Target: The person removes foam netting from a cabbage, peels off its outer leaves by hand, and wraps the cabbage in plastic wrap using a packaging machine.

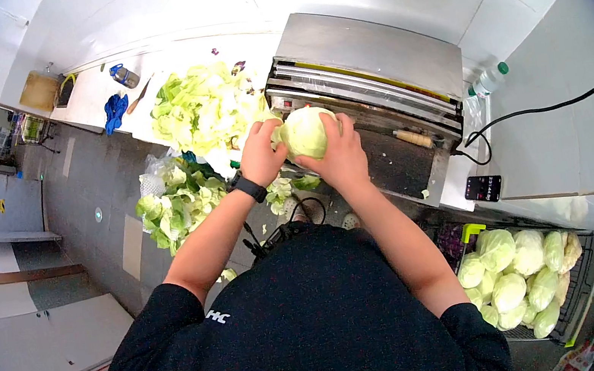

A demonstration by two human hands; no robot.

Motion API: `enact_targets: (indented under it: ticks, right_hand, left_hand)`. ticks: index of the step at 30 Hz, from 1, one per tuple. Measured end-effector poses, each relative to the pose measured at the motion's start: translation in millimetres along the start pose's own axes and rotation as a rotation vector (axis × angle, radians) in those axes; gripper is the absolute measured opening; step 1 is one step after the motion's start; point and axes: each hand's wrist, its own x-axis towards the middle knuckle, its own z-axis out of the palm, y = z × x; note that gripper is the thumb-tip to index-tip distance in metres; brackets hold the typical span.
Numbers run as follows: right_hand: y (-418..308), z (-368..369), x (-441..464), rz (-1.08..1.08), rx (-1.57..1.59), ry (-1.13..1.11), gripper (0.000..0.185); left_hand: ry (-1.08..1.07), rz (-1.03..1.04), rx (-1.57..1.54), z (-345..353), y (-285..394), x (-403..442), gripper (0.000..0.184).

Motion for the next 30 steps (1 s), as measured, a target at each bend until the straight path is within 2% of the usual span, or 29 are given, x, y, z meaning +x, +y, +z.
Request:
enact_targets:
  ticks: [6,7,11,14,16,17,20,22,26,28,30]
  right_hand:
    - [4.7,5.7,2.9,-0.011,0.0,0.052,0.094]
    - [5.7,5.4,2.9,-0.011,0.001,0.053,0.094]
    - [12.8,6.6,2.1,0.03,0.064,0.048,0.094]
    - [15.8,6.6,2.2,0.026,0.095,0.043,0.094]
    - [15.0,3.9,1.7,0.026,0.102,0.044,0.094]
    - [14.0,2.4,0.9,0.031,0.104,0.032,0.094]
    - [15.9,3.1,-0.8,0.034,0.096,0.029,0.095]
    - [16.8,4.6,-1.7,0.033,0.087,0.035,0.095]
    - [16.7,2.2,-3.3,0.027,0.086,0.022,0.095]
    - [14.9,1.2,-3.6,0.032,0.091,0.009,0.095]
    - [14.6,0.1,-3.4,0.035,0.094,0.005,0.095]
  left_hand:
    - [0.053,-0.075,-0.096,4.9,-26.2,-7.2,0.03]
    - [-0.017,-0.145,-0.068,3.7,-32.4,-8.3,0.021]
    - [0.024,-0.123,-0.154,9.7,-34.4,-11.1,0.022]
    - [-0.044,-0.193,-0.213,16.2,-40.6,-4.8,0.029]
    - [-0.137,-0.371,-0.464,17.7,-41.0,0.3,0.033]
    - [-0.14,-0.369,-0.466,20.7,-49.1,2.9,0.033]
    - [-0.217,-0.302,-0.411,28.3,-69.4,7.9,0.039]
    - [0.101,0.113,-0.214,31.8,-62.8,9.5,0.038]
    - [0.011,0.127,-0.188,29.9,-59.5,16.6,0.039]
    - [-0.207,-0.28,-0.436,31.6,-64.3,22.3,0.039]
    - [-0.158,-0.254,-0.523,33.1,-68.9,21.1,0.04]
